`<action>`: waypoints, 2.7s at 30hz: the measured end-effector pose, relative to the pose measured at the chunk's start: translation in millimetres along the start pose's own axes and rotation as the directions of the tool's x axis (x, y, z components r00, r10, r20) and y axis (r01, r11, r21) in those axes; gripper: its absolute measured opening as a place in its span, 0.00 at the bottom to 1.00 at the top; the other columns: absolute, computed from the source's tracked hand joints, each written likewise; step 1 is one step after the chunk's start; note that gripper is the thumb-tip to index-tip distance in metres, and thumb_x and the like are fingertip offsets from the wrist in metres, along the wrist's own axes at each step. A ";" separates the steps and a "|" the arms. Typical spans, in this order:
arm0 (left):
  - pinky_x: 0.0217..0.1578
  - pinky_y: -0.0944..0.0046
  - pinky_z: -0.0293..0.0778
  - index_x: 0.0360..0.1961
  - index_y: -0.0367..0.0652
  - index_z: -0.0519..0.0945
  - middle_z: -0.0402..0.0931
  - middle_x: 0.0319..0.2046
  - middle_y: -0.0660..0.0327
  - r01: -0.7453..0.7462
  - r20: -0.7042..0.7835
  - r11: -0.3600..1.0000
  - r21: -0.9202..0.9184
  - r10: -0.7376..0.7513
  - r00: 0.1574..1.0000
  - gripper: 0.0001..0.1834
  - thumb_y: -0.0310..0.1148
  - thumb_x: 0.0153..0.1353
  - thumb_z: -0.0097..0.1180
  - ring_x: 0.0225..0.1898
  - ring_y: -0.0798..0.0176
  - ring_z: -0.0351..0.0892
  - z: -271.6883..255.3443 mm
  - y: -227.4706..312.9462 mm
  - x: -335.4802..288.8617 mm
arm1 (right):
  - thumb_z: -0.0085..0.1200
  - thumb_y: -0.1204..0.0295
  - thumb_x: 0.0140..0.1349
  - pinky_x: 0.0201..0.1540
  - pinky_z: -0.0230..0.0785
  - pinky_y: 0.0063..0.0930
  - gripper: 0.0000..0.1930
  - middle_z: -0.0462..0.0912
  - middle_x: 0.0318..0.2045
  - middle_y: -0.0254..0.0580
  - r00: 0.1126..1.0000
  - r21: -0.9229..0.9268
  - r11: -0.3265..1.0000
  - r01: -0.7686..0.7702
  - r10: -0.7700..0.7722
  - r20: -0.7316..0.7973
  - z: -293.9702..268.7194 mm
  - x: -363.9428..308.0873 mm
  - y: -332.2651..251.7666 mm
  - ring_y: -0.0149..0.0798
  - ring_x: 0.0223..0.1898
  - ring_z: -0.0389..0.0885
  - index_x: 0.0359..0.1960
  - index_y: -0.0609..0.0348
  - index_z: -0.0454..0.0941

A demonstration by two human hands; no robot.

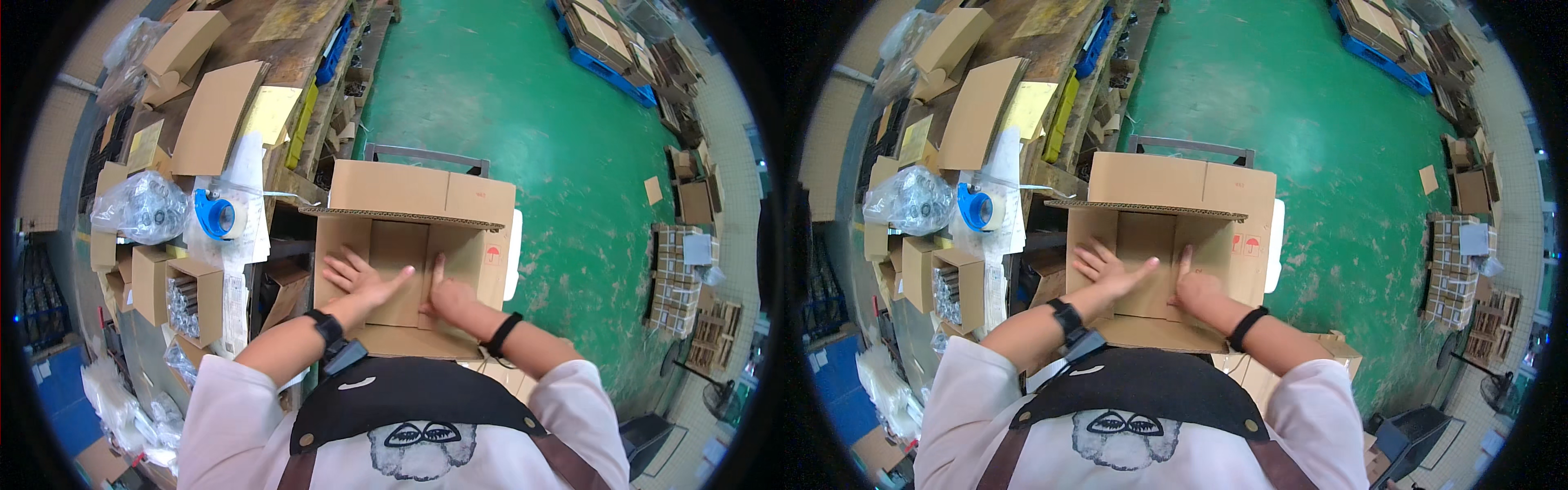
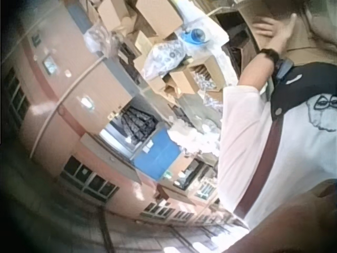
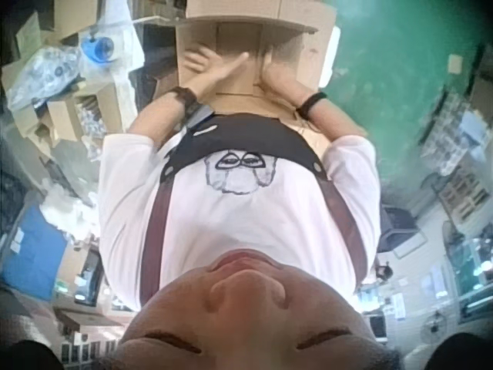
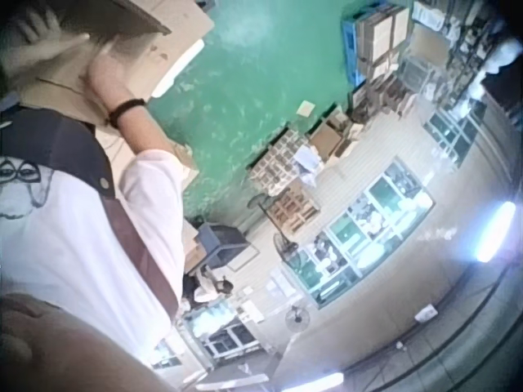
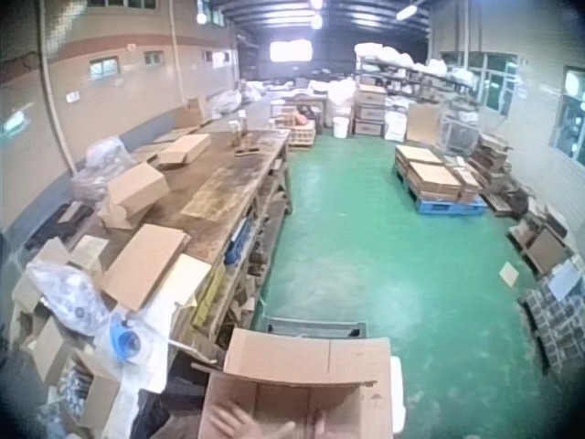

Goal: Packing metal cylinders and small components into cardboard boxes and stacking the boxes on a pallet.

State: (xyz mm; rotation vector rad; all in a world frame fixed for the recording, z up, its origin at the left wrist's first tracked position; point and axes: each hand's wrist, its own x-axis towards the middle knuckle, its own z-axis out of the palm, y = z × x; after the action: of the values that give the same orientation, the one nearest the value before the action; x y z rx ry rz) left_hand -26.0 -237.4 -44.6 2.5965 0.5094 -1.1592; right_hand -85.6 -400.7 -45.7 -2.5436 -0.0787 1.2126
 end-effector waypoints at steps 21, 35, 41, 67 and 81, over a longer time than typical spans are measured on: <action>0.64 0.39 0.44 0.60 0.50 0.69 0.56 0.67 0.61 -0.751 0.080 0.629 0.203 0.753 0.653 0.25 0.47 0.65 0.44 0.68 0.60 0.53 -41.0 -122.6 -68.5 | 0.33 0.45 0.66 0.63 0.32 0.71 0.35 0.41 0.70 0.54 0.901 -0.359 0.932 0.047 -0.195 -0.387 -29.4 76.8 -22.9 0.63 0.70 0.39 0.70 0.47 0.45; 0.60 0.42 0.55 0.51 0.46 0.74 0.72 0.52 0.61 -0.711 -0.342 0.616 0.339 0.785 0.517 0.19 0.42 0.66 0.38 0.58 0.62 0.66 -4.1 -77.9 66.7 | 0.56 0.66 0.59 0.45 0.70 0.44 0.17 0.77 0.40 0.57 0.614 -0.105 0.657 0.746 -0.740 -0.274 -115.1 125.7 -315.6 0.60 0.42 0.75 0.44 0.66 0.73; 0.47 0.58 0.66 0.41 0.43 0.76 0.72 0.41 0.57 -0.814 -0.870 0.495 -0.303 0.204 0.448 0.13 0.40 0.63 0.47 0.43 0.58 0.71 26.1 -72.6 76.1 | 0.59 0.69 0.54 0.46 0.70 0.48 0.43 0.78 0.41 0.64 0.806 -0.161 0.882 0.443 -0.470 -0.359 -71.6 219.0 -390.7 0.59 0.42 0.78 0.67 0.63 0.46; 0.61 0.50 0.58 0.66 0.40 0.53 0.53 0.65 0.44 -0.685 -0.434 0.477 -0.551 0.538 0.723 0.45 0.47 0.54 0.63 0.64 0.41 0.56 -18.4 -126.4 104.4 | 0.41 0.60 0.68 0.21 0.59 0.29 0.22 0.67 0.12 0.41 0.830 0.340 0.898 0.279 -0.047 -0.556 -21.3 19.9 -49.2 0.32 0.16 0.66 0.21 0.64 0.72; 0.38 0.63 0.73 0.43 0.44 0.78 0.79 0.38 0.64 0.249 0.466 0.407 -0.879 0.622 0.630 0.11 0.37 0.65 0.51 0.38 0.68 0.77 -36.8 -95.3 68.1 | 0.36 0.57 0.68 0.22 0.60 0.26 0.25 0.69 0.15 0.41 0.778 0.328 0.849 0.414 -0.143 -0.612 -10.6 18.1 -24.7 0.31 0.18 0.68 0.22 0.66 0.72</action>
State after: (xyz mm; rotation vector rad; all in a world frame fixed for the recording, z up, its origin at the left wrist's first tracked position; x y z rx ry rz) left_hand 1.5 -123.2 -80.2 0.9937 0.3877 -1.2283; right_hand -63.8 -376.8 -45.4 -2.2510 -0.0398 0.2649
